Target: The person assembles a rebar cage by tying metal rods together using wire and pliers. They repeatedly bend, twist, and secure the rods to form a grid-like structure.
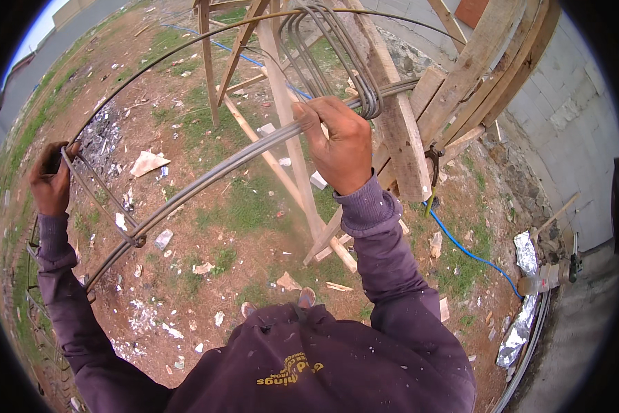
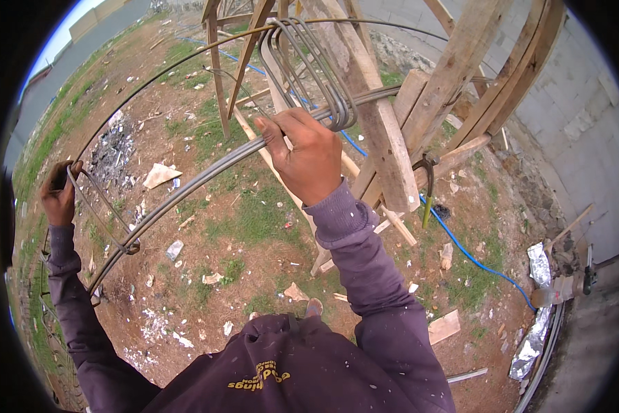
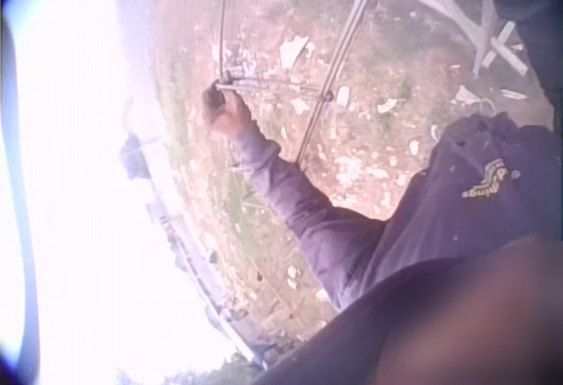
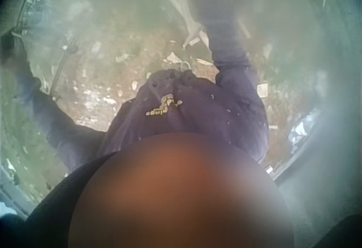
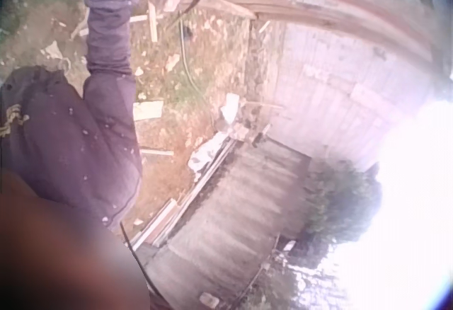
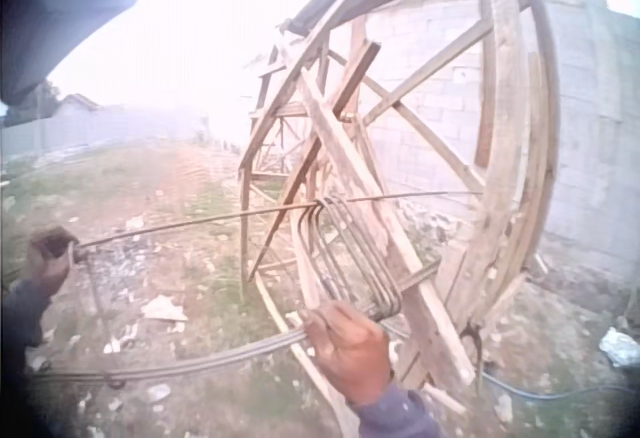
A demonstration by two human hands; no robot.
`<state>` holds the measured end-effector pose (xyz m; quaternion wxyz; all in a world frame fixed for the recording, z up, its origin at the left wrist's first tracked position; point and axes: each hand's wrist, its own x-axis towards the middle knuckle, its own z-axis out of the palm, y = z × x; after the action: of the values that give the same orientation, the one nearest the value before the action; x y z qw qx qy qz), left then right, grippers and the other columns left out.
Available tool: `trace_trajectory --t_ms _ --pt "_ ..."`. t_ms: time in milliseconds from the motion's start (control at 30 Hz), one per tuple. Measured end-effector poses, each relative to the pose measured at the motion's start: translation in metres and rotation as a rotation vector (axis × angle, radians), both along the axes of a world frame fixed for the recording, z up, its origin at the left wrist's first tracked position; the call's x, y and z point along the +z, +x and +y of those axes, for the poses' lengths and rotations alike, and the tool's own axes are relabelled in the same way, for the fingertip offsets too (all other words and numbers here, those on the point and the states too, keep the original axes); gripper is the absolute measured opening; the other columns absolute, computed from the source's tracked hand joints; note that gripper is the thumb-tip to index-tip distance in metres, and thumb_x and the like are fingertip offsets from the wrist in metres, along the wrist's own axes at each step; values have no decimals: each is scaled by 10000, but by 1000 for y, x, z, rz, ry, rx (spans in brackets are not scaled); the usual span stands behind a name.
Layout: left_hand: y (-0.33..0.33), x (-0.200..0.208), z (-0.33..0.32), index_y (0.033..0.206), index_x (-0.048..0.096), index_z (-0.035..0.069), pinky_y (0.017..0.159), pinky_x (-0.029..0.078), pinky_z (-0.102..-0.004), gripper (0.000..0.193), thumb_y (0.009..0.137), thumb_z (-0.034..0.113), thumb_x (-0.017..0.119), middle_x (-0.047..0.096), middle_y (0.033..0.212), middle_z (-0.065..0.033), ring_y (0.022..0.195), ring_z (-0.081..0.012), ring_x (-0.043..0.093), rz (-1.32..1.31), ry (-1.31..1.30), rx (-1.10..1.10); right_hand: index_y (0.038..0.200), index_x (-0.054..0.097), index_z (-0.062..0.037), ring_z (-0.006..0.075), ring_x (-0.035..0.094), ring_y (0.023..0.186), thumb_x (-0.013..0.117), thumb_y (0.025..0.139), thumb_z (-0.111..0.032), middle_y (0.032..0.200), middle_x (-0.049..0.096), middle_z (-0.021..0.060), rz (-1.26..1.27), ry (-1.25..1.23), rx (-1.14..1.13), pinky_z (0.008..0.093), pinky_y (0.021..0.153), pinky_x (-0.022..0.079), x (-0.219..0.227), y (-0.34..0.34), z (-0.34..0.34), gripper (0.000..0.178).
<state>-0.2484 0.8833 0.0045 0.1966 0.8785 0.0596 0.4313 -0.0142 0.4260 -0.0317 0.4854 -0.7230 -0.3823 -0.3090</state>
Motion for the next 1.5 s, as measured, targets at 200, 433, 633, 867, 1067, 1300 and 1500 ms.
trace_trajectory --t_ms 200,433,633,867,1067,1300,1500 --pt "0 25 9 1136 651 -69 938 503 -289 203 965 39 641 720 1077 -107 1012 -163 671 -106 -114 29 847 722 -63 302 640 627 729 900 -266 811 668 83 2 1 -6 382 551 478 4 3 3 210" --pt "9 -29 16 1026 672 -46 801 494 -250 143 935 61 700 693 908 -34 858 -96 637 34 -86 -37 893 709 -73 331 631 634 687 923 -248 812 662 95 17 -50 -77 420 549 470 6 -6 2 180" --pt "12 -30 -13 975 670 -45 729 483 -234 158 908 78 741 668 835 -14 791 -81 609 18 -75 -22 893 692 -63 372 618 651 649 954 -259 803 650 122 82 -26 -73 422 562 465 10 -13 -4 209" --pt "9 -7 -51 889 687 -25 547 423 -239 219 864 162 799 622 673 11 623 -42 518 17 18 13 981 679 -1 69 443 574 541 1054 -243 636 518 -4 344 55 340 286 513 369 46 -69 -9 288" --pt "6 -9 -73 842 690 -9 514 465 -291 240 855 205 799 632 612 -71 538 -107 554 54 100 -17 1041 701 -63 230 528 532 546 1036 -269 601 526 120 160 -302 243 346 539 406 62 -96 56 258" --pt "4 -9 -71 914 720 -17 594 526 -279 261 841 212 820 707 723 -89 632 -113 656 108 99 -15 924 711 -41 262 557 530 582 1001 -205 662 596 168 80 -223 312 352 531 418 67 -113 106 223" --pt "13 -8 -64 982 724 -5 602 538 -280 167 851 99 731 717 756 -100 639 -127 660 73 -42 -177 1104 649 -73 293 551 507 600 963 -114 631 583 173 150 -217 325 385 513 408 53 -126 122 155"
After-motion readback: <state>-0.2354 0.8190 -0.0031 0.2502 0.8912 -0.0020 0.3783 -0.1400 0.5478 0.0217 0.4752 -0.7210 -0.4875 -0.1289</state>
